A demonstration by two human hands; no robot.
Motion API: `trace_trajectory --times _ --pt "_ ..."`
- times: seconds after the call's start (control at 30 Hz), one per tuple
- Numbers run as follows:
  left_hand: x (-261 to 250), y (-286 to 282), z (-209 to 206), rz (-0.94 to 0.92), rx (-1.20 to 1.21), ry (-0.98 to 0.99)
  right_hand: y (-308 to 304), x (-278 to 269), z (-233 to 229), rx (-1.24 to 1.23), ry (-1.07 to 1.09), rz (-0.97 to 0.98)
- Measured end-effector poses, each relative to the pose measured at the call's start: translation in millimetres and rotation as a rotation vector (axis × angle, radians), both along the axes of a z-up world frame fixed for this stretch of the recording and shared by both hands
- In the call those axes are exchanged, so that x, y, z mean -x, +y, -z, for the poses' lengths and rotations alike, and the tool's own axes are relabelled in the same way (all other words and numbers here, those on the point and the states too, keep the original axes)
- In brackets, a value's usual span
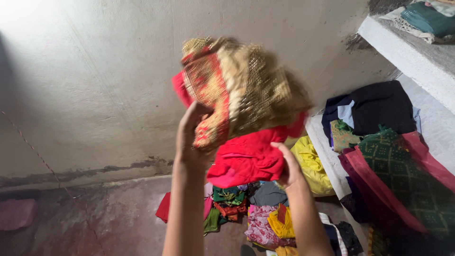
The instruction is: The person sits on the floor and folds various colorful garments by hand, then stacks them on a nearby ledge. The person handles multiple items one at a time, including shirts and patterned fabrics, and places them in a neat pile.
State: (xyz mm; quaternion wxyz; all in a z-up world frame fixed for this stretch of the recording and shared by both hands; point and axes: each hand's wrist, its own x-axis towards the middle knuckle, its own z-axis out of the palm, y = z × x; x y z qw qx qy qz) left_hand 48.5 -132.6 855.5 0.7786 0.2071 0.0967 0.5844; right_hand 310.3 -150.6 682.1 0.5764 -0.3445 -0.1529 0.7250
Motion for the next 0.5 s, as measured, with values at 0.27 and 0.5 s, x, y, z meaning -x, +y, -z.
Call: trace_trajectory --times 0.27,0.5 --pt "-2 12 23 0.097 0.078 0.454 2 0 5 -0.201 0.502 -0.068" --pt "13 7 67 0.079 0.173 0.747 -33 -1 -53 -0.331 0.38 0.148"
